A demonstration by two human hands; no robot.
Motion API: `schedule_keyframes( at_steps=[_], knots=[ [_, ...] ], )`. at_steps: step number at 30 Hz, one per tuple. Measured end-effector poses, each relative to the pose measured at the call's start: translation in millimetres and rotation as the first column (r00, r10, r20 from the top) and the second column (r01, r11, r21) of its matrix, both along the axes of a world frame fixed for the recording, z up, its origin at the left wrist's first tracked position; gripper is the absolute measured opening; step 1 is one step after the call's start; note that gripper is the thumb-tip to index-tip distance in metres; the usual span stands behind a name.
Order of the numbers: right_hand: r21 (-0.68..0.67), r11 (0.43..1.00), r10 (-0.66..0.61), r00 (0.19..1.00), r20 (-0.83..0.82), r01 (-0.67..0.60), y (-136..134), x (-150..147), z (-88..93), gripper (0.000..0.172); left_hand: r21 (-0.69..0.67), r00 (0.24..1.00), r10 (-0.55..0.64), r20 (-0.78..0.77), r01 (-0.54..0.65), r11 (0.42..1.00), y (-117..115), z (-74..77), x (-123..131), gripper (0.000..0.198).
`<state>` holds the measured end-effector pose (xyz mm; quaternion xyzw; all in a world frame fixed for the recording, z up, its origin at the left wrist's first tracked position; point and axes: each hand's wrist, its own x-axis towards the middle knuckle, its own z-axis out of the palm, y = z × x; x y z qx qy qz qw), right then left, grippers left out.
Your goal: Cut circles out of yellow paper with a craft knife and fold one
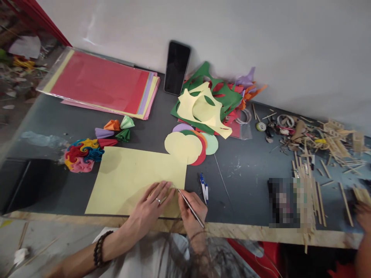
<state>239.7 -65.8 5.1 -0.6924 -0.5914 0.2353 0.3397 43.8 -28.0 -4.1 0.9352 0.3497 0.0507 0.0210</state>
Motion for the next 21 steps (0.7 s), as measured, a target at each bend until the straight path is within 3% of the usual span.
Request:
schedule_keyframes(
  at_steps=[12, 21],
  knots=[
    [0.034, 0.995, -0.093, 0.995, 0.034, 0.092, -16, -4, -6.1, 0.015, 0.002, 1.000, -0.016, -0.025, 0.016, 1.000, 0, 2.2, 0, 0.063],
    [0.089, 0.994, -0.060, 0.998, -0.012, 0.061, -1, -5, -7.1, 0.021, -0.015, 0.999, -0.028, 0.026, 0.028, 0.999, 4, 0.0, -5, 0.055]
  ],
)
